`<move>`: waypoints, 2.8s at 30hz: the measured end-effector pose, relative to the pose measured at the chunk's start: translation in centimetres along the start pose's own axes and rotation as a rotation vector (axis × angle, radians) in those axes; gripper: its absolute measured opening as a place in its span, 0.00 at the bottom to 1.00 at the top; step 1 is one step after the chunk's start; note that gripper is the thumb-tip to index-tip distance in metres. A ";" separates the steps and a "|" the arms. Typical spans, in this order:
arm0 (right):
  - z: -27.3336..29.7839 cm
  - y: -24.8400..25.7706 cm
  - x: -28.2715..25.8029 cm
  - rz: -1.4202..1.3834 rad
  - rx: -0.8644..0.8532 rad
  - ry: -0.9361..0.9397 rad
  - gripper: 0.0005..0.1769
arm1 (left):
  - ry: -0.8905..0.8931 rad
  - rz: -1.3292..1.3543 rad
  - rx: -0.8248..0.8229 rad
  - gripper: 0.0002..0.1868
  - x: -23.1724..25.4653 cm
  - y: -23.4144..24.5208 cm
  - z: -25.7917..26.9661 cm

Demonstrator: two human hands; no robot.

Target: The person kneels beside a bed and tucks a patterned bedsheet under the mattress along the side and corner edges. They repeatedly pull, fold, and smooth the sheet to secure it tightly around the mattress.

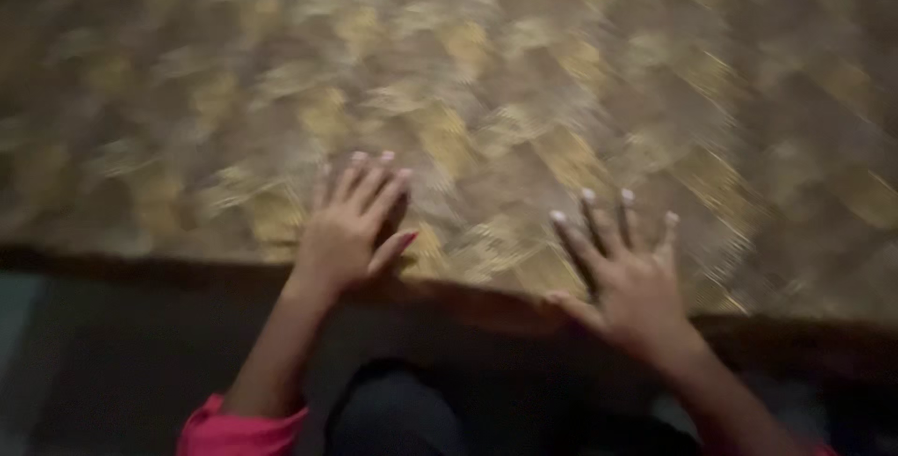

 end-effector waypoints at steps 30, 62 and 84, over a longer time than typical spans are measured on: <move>15.1 -12.6 3.5 0.084 0.114 0.229 0.22 | -0.267 -0.005 0.037 0.31 19.3 -10.6 4.7; 8.0 -7.5 -8.0 0.385 -0.227 0.263 0.19 | -0.010 0.165 -0.206 0.22 10.5 -5.6 9.4; 2.8 -9.3 -15.3 0.304 -0.089 0.281 0.24 | 0.309 -0.047 0.151 0.23 2.6 -6.0 15.4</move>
Point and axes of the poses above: each hand's wrist, its own z-axis away from the middle knuckle, its own y-axis out of the back of the hand, x = y × z, the point moved 3 cm from there along -z, towards the middle knuckle, and after that the axes turned 9 degrees about -y, right-handed, at the moved point
